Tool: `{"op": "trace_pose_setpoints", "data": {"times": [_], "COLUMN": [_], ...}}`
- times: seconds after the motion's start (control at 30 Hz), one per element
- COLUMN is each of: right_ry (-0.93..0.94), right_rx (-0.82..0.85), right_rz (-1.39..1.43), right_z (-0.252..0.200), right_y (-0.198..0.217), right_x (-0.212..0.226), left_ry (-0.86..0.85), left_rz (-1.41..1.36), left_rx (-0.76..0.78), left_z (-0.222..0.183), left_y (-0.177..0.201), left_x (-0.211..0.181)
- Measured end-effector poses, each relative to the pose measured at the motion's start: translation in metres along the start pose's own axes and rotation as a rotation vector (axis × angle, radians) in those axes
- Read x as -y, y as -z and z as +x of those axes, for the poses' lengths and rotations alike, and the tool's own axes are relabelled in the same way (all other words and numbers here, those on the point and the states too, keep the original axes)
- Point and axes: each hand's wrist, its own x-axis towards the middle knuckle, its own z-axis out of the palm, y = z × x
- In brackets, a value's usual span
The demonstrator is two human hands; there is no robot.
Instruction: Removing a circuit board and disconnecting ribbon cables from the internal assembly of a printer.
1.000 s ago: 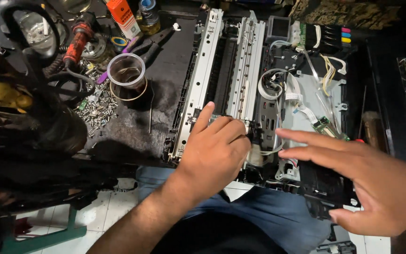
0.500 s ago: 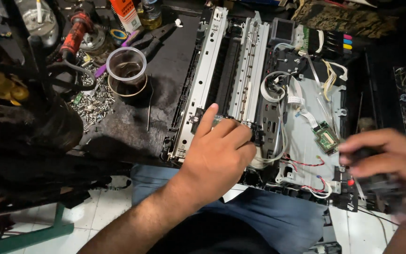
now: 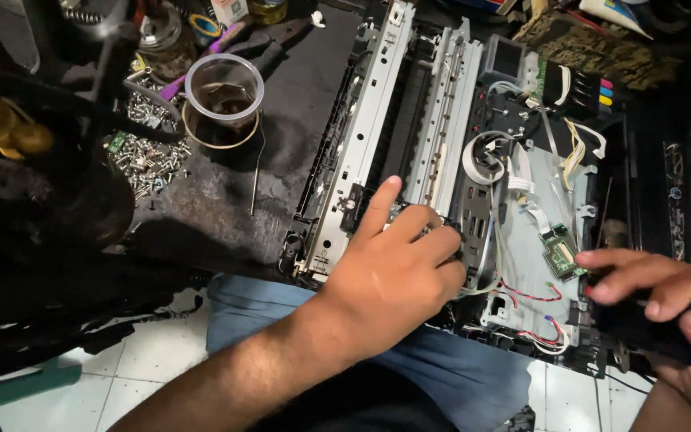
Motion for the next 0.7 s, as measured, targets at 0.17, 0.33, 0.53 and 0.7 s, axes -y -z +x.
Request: {"op": "trace_pose_setpoints", "data": {"times": [0.17,0.33,0.53,0.7], "right_ry": [0.033,-0.057,-0.053,-0.107], "right_rx": [-0.072,0.002,0.289,0.444], "right_rz": [-0.231,-0.929,-1.022,-1.004], "right_z": [0.007,0.046,0.064,0.077], "right_y": [-0.025,-0.069,-0.07,-0.074], "right_x": [0.013,0.053,0.038,0.036], "left_ry": [-0.01,-0.012,-0.001,-0.013], "left_rz": [0.028,0.045,0.034,0.033], "left_rx": [0.034,0.004,0.118,0.127], "left_z": [0.002,0.002,0.003,0.006], "left_y": [0.001,0.0,-0.001,0.0], "left_x": [0.001,0.003,0.002,0.001]}}
